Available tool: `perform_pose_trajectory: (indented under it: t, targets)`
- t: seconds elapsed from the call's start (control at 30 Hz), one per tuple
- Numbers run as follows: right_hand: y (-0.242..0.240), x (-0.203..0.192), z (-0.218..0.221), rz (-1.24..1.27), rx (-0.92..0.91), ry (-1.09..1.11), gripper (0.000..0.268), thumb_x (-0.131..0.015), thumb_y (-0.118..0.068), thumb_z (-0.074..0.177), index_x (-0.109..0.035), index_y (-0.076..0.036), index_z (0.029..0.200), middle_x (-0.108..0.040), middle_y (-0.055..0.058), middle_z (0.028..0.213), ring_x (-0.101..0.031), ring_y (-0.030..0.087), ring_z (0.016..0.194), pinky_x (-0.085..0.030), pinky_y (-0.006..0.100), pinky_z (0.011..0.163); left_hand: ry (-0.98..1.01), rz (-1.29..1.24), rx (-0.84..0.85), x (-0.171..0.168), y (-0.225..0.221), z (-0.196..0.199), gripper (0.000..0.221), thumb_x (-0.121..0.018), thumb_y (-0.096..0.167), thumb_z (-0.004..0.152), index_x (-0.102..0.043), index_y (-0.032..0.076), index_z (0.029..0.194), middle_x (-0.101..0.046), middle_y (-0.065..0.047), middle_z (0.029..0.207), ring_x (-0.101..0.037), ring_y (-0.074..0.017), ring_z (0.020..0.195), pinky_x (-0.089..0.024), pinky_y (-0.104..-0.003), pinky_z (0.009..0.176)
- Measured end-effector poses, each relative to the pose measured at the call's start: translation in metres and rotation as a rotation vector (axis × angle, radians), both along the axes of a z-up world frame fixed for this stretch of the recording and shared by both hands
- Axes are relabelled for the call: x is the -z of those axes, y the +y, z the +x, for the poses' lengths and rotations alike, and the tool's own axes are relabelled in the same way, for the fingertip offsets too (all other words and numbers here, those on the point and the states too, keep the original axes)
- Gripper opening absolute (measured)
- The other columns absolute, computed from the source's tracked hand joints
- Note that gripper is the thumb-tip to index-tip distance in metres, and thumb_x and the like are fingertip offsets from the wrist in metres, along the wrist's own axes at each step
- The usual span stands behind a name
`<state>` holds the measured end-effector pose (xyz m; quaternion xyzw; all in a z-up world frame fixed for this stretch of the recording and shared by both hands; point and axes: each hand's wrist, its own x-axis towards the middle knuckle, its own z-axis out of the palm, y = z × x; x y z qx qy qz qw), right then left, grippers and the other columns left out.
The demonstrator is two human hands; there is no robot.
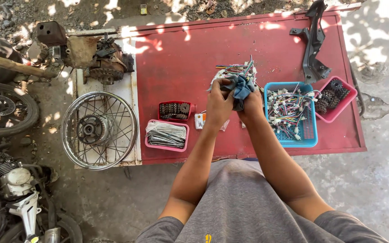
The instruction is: Cleaning and sorting various motorcycle wiring harnesses on a red workbench.
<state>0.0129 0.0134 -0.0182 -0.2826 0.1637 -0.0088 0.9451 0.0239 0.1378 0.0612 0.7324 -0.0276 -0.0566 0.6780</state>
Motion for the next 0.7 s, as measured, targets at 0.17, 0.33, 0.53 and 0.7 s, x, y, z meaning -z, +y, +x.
perform_pose_trajectory:
  t: [0.17, 0.33, 0.53, 0.7]
  targets:
    - [-0.028, -0.011, 0.012, -0.186, 0.075, 0.039, 0.025, -0.056, 0.004, 0.094, -0.068, 0.004, 0.116, -0.072, 0.013, 0.103, -0.07, 0.024, 0.087, -0.058, 0.039, 0.076, -0.015, 0.048, 0.045, -0.014, -0.006, -0.003, 0.027, -0.071, 0.008, 0.093, -0.056, 0.002, 0.115, -0.077, -0.013, 0.096, -0.075, -0.0153, 0.086, -0.06, -0.031, 0.073]
    - [-0.072, -0.012, 0.031, -0.105, 0.169, 0.007, 0.034, -0.046, -0.002, 0.086, -0.069, 0.002, 0.11, -0.076, 0.016, 0.102, -0.075, 0.031, 0.093, -0.063, 0.045, 0.089, 0.045, 0.096, 0.104, -0.025, -0.006, -0.006, 0.029, -0.077, 0.011, 0.093, -0.057, 0.0, 0.111, -0.077, -0.012, 0.083, -0.072, -0.014, 0.074, -0.055, -0.03, 0.066]
    - [-0.077, -0.028, 0.022, 0.102, 0.167, -0.119, 0.024, -0.049, -0.009, 0.102, -0.066, -0.002, 0.116, -0.07, 0.014, 0.117, -0.068, 0.033, 0.114, -0.054, 0.046, 0.109, 0.096, -0.08, -0.035, -0.015, -0.011, 0.009, 0.034, -0.069, 0.019, 0.099, -0.051, 0.002, 0.124, -0.077, -0.01, 0.082, -0.064, -0.0123, 0.065, -0.049, -0.029, 0.056]
    - [-0.027, -0.043, 0.013, -0.008, -0.078, 0.0, 0.024, -0.057, -0.012, 0.093, -0.07, -0.005, 0.113, -0.074, 0.008, 0.104, -0.07, 0.021, 0.094, -0.057, 0.036, 0.084, -0.087, -0.073, 0.039, 0.017, -0.029, 0.013, 0.03, -0.066, 0.01, 0.099, -0.05, 0.002, 0.123, -0.074, -0.01, 0.093, -0.071, -0.016, 0.084, -0.057, -0.032, 0.072]
